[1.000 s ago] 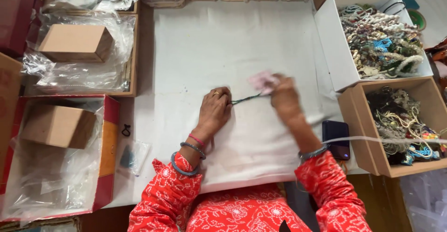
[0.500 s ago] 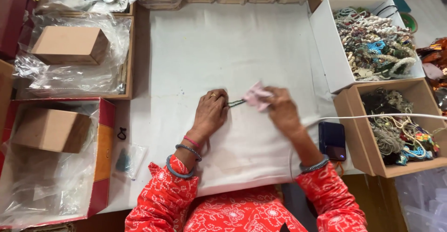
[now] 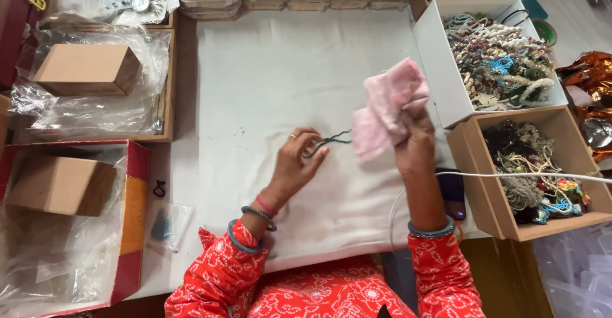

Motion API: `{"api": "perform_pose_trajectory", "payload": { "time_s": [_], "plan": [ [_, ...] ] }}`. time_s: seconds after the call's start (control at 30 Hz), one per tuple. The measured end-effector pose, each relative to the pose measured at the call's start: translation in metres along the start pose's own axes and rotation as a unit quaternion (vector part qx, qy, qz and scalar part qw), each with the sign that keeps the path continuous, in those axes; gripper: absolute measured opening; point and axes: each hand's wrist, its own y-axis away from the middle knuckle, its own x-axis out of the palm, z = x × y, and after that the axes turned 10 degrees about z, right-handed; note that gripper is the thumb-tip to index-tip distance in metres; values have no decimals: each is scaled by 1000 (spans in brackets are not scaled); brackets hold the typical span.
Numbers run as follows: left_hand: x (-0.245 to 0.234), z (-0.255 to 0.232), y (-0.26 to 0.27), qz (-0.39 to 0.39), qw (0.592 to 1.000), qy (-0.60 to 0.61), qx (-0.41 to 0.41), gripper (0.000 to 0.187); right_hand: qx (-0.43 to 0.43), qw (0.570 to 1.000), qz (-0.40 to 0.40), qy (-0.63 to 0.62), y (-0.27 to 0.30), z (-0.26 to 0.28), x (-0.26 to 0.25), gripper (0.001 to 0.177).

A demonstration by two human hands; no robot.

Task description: The person places a small wooden item into a clear plastic bag and seals it, then stacks it with other similar bags. Next, the person picks up a dark beaded necklace and wipes it thoroughly with a pink cloth, cleaning the beads and string before placing it on the table.

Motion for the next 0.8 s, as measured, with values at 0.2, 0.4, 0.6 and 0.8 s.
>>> {"api": "perform_pose_trajectory", "payload": {
  "time_s": [0.2,0.4,0.6,0.8],
  "plan": [
    [15,6,4,45,956,258,-132,50,93,988,49,-111,11,-13,72,35],
    [2,38,-3,82,834,526,-144,70,176,970,20,-165,15,-19,80,36],
    [26,60,5,74,850,486,-188,40,158,985,69,-3,2,-59,-1,36],
    [34,73,8,28,808,555,-194,29,92,940,174,278,34,-55,27,23]
  ]
}}
